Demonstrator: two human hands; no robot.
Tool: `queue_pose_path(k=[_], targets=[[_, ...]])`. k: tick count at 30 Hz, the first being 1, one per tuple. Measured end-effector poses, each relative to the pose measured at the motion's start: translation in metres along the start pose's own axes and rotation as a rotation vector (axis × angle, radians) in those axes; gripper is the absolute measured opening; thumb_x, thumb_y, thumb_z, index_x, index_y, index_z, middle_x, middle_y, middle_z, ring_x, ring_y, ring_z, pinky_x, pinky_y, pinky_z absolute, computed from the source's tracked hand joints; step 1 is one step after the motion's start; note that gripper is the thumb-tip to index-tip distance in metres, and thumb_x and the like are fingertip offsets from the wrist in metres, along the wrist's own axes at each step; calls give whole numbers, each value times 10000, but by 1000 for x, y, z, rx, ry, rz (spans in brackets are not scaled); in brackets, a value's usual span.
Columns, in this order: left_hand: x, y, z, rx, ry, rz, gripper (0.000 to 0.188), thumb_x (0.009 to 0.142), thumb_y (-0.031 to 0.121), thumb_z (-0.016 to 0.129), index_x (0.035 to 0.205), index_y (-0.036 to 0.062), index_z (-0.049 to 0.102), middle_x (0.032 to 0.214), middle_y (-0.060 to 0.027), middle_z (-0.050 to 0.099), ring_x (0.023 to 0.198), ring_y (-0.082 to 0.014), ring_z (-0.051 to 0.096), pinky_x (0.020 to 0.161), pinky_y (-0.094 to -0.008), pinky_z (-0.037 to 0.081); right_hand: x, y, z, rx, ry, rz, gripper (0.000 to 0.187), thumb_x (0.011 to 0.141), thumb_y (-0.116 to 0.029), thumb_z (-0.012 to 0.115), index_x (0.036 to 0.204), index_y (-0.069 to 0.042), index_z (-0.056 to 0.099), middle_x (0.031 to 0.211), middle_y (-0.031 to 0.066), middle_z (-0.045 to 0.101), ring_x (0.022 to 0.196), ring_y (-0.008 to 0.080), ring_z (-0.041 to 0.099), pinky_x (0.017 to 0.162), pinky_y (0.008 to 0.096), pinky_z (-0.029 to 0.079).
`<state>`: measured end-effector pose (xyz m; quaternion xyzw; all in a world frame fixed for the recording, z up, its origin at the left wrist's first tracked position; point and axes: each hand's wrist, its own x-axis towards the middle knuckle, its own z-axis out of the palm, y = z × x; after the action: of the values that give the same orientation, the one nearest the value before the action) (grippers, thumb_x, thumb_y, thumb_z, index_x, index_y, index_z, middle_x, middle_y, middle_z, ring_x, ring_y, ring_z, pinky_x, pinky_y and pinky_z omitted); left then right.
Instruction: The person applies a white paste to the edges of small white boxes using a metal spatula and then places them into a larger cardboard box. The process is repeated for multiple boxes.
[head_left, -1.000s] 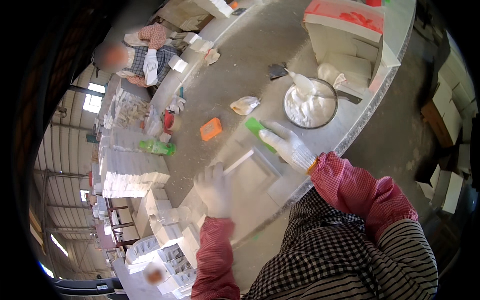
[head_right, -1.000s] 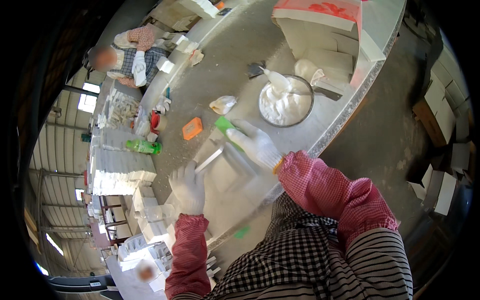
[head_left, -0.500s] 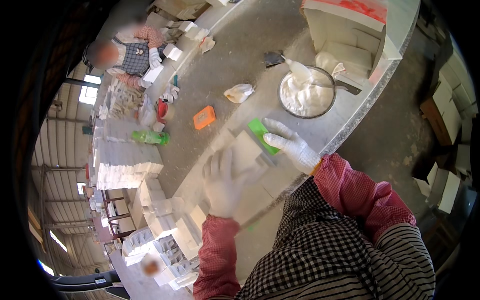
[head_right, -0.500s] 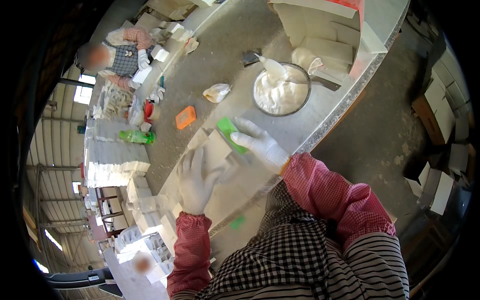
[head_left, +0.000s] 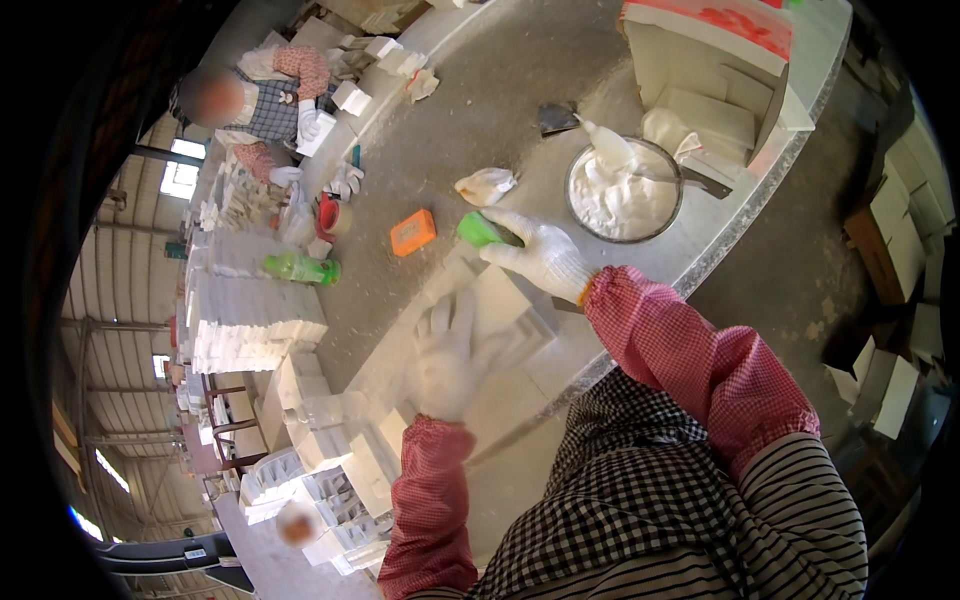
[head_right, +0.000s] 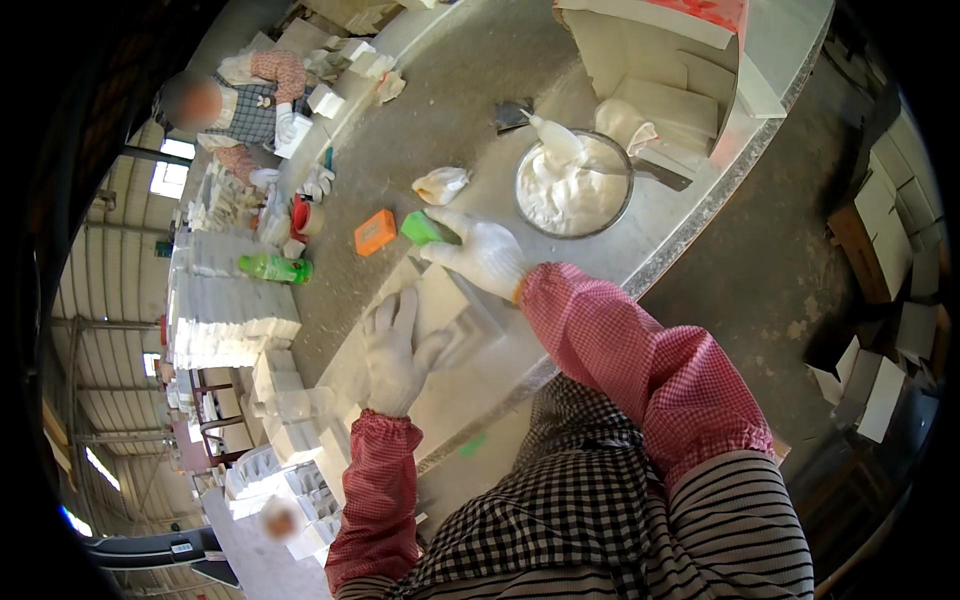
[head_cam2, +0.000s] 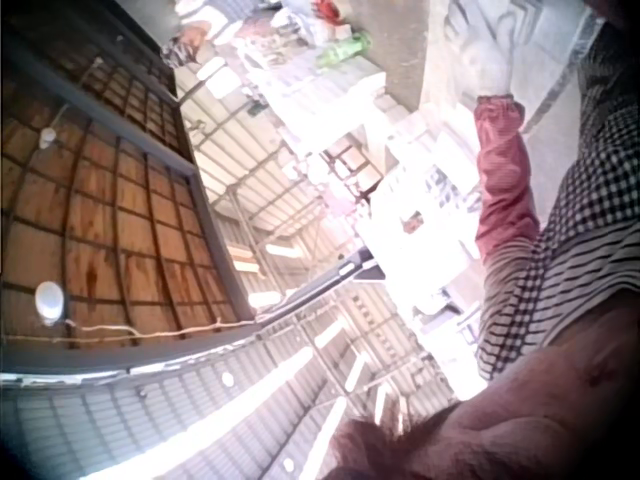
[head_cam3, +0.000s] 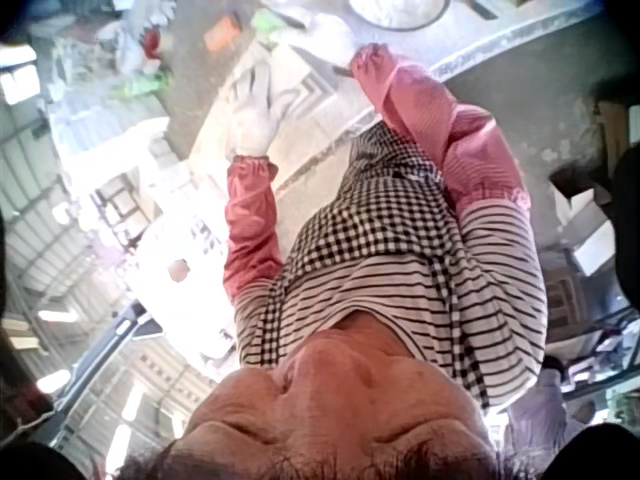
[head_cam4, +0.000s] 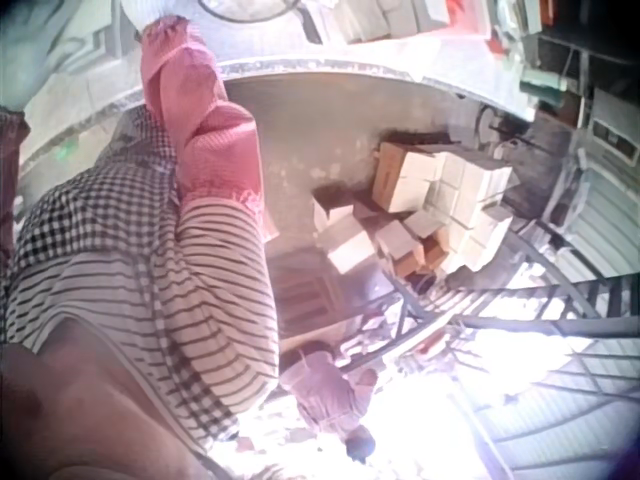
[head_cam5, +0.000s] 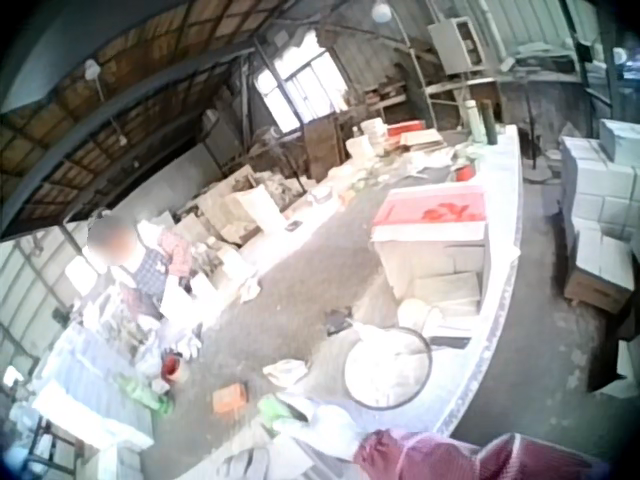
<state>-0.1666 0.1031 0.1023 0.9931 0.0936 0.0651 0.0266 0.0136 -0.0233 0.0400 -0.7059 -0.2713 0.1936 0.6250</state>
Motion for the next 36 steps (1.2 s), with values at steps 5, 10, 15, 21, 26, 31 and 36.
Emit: queue_pose_path(k=[5,10,15,21,26,31,36], targets=[[-1,-4,0,13,25,19,777,854,466,768,1460,43,530,1385,-206,536,1237,-424,489,1085,-492,414,4,24,3,-371,127,-100,544,953,-468,636,1403,-162,609,1245,192,660,1178,412,608,1005,473,489],[-4,-2,-4,-18,10,2,788,858,487,763,1460,37,527,1406,-217,529,1259,-436,485,1087,-496,414,-21,5,-4,-507,132,-164,488,989,-444,593,1359,-128,631,1255,173,650,1201,400,571,1029,481,465],[-3,1,-13,-58,-34,4,782,867,441,763,1474,23,499,1437,-219,518,1298,-441,472,1092,-493,417,-45,-18,11,-528,94,-496,624,960,-534,617,1432,-129,559,1393,188,587,1353,430,459,1135,531,355],[-10,-8,-15,-153,-30,30,776,859,385,777,1476,16,485,1456,-208,505,1293,-419,491,1084,-489,437,-42,3,-5,-744,200,-425,709,912,-576,653,1449,-126,545,1423,185,576,1390,436,425,1151,553,330],[-22,-12,-10,-177,25,3,750,853,364,784,1457,19,505,1458,-215,500,1295,-415,503,1068,-472,456,-56,3,-23,-681,264,-307,579,950,-439,647,1400,-82,575,1296,207,640,1260,412,543,1081,515,411],[-35,-8,-4,-224,106,-153,699,869,454,758,1425,84,551,1379,-203,578,1280,-418,526,1090,-498,428,-90,16,-23,-625,196,-310,516,954,-362,669,1391,-97,599,1151,209,702,1065,424,652,950,495,504],[-58,-4,-3,-587,200,-458,547,952,371,715,1342,-1,620,1044,-185,729,940,-340,699,850,-401,551,-109,15,-9,-409,138,-200,460,968,-316,653,1365,-87,626,1221,212,693,1109,426,650,956,486,519]])
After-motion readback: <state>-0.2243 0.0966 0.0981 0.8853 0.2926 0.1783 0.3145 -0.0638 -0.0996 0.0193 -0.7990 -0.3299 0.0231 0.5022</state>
